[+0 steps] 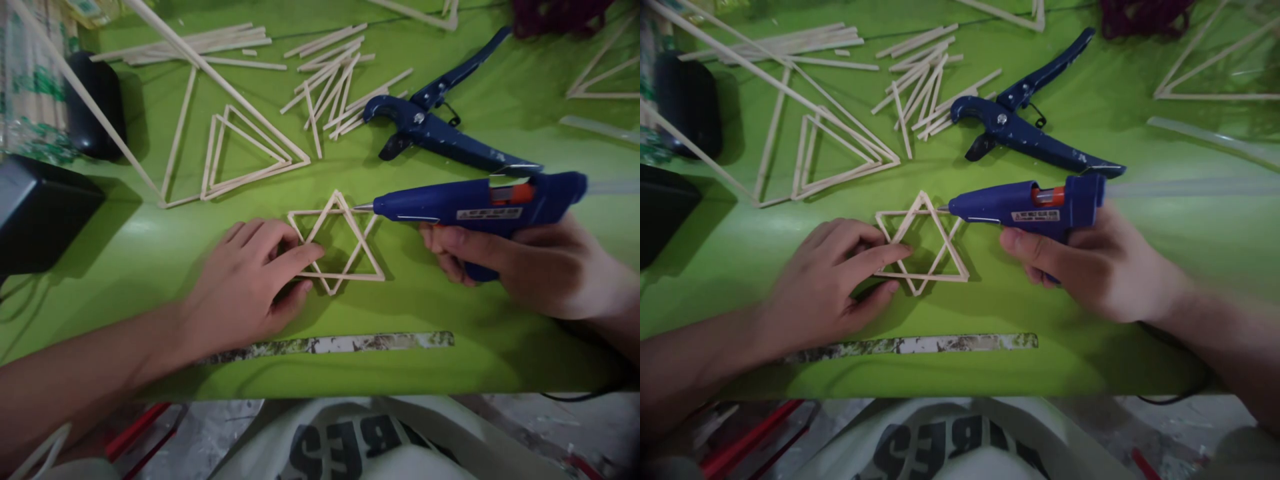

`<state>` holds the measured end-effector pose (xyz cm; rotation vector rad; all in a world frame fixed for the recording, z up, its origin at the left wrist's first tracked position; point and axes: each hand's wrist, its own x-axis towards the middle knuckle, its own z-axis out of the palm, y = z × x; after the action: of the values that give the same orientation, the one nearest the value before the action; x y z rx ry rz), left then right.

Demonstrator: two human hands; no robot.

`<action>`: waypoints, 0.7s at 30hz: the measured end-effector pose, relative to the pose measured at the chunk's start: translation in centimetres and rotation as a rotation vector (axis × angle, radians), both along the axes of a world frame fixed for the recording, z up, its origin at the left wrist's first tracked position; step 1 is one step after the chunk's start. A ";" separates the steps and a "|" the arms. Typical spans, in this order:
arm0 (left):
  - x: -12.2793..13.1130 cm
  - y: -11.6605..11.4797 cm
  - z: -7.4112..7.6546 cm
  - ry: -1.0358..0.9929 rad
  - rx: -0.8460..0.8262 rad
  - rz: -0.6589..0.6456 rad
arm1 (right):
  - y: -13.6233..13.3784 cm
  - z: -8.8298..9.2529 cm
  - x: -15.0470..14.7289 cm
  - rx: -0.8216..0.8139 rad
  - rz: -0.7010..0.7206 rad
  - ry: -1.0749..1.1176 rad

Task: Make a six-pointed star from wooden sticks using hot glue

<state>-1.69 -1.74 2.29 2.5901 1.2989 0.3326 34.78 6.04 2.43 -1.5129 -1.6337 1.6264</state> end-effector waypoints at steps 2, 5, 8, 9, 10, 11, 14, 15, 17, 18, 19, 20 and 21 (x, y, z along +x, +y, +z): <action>0.0 0.0 0.0 0.003 0.000 0.000 | 0.0 -0.1 0.1 -0.005 0.035 -0.064; 0.0 0.0 0.0 0.015 -0.003 0.006 | 0.0 -0.1 0.0 -0.002 0.051 -0.078; 0.0 0.0 0.0 0.015 -0.003 0.006 | -0.1 0.1 -0.4 0.030 0.020 -0.050; 0.0 0.0 0.0 0.014 -0.002 0.007 | -0.2 0.2 -0.6 0.041 0.009 -0.037; 0.0 0.0 0.0 0.011 0.001 0.006 | -0.3 0.2 -0.7 0.046 0.005 -0.023; 0.0 0.0 0.0 0.009 0.003 0.005 | -0.4 0.2 -0.8 0.050 -0.001 -0.012; -0.1 0.0 -0.1 0.002 0.012 -0.008 | -0.5 0.2 -0.8 0.064 -0.012 -0.006; -0.1 0.0 -0.1 0.000 0.012 -0.012 | -0.5 0.1 -0.8 0.063 -0.011 -0.013; -0.1 0.0 -0.2 -0.010 0.015 -0.014 | -0.4 0.0 -0.8 0.054 0.000 -0.042; -0.1 0.0 -0.2 -0.017 0.017 -0.016 | -0.4 0.0 -0.8 0.046 0.008 -0.059; -0.1 0.0 -0.2 -0.022 0.019 -0.017 | -0.3 0.0 -0.9 0.044 0.012 -0.073; -0.1 0.0 -0.3 -0.025 0.019 -0.014 | -0.3 0.0 -1.0 0.044 0.014 -0.082; -0.1 0.0 -0.3 -0.025 0.018 -0.010 | -0.3 0.0 -1.0 0.047 0.016 -0.088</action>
<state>-1.81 -1.72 2.01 2.5976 1.2797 0.3758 33.74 5.78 2.45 -1.5712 -1.7224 1.5387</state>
